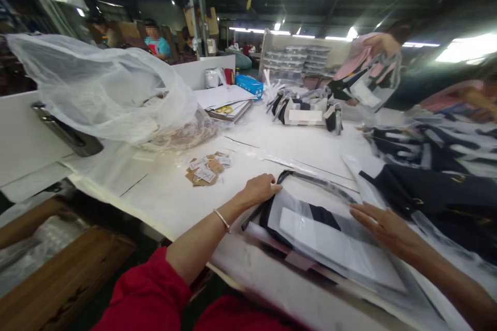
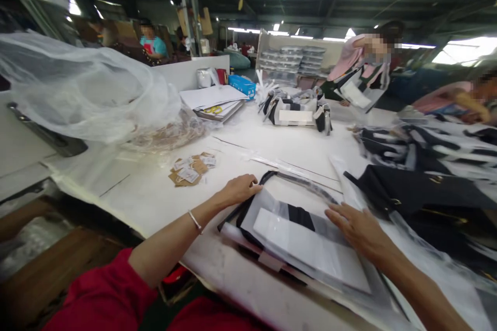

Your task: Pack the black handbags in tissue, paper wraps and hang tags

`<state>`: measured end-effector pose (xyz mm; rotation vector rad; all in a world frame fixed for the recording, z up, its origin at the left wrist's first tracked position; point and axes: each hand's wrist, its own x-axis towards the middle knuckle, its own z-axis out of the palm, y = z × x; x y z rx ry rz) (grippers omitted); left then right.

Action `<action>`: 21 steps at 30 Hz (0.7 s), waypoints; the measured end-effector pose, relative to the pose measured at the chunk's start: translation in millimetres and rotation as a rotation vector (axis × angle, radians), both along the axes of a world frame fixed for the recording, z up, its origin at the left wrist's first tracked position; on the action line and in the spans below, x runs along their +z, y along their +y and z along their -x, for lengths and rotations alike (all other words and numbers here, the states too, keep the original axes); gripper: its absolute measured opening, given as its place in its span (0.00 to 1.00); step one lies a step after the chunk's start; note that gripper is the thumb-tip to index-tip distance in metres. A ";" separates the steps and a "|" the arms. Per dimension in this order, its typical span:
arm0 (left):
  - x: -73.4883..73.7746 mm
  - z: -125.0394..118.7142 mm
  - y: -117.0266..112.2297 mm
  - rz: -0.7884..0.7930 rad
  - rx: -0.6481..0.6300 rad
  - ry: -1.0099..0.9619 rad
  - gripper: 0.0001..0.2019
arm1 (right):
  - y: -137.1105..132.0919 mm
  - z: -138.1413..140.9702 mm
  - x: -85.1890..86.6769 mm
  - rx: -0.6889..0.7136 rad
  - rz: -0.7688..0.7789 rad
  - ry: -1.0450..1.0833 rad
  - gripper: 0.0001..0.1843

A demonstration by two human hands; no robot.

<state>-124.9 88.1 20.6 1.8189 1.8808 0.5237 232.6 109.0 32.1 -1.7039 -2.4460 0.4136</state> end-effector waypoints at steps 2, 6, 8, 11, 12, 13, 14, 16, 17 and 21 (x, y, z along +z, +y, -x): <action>6.6 30.0 -10.2 -0.075 0.023 0.045 0.13 | -17.8 10.9 8.6 0.022 -0.150 0.104 0.29; 17.3 103.1 -27.8 -0.183 0.152 0.190 0.13 | -80.6 71.6 33.0 0.302 -0.343 0.317 0.19; 15.6 132.8 -38.1 -0.197 0.211 0.263 0.12 | -108.6 110.4 32.2 0.525 -0.331 0.416 0.17; 2.6 157.6 -58.1 -0.180 0.282 0.338 0.11 | -138.9 161.0 5.0 0.899 -0.267 0.565 0.17; -3.4 161.4 -64.1 -0.172 0.296 0.349 0.11 | -145.9 174.5 -8.9 0.982 -0.268 0.604 0.14; -9.4 164.0 -68.8 -0.167 0.307 0.356 0.11 | -151.2 186.0 -23.5 1.025 -0.269 0.628 0.11; -15.1 165.8 -72.1 -0.165 0.319 0.357 0.12 | -155.0 195.5 -37.6 1.046 -0.266 0.640 0.11; -23.4 168.5 -74.2 -0.169 0.343 0.351 0.12 | -157.8 207.8 -60.1 1.047 -0.226 0.636 0.14; -25.7 169.8 -73.5 -0.174 0.356 0.343 0.11 | -157.3 210.9 -67.6 1.051 -0.195 0.631 0.15; -24.5 175.9 -66.7 -0.218 0.391 0.274 0.09 | -150.0 209.9 -76.3 1.065 -0.098 0.646 0.12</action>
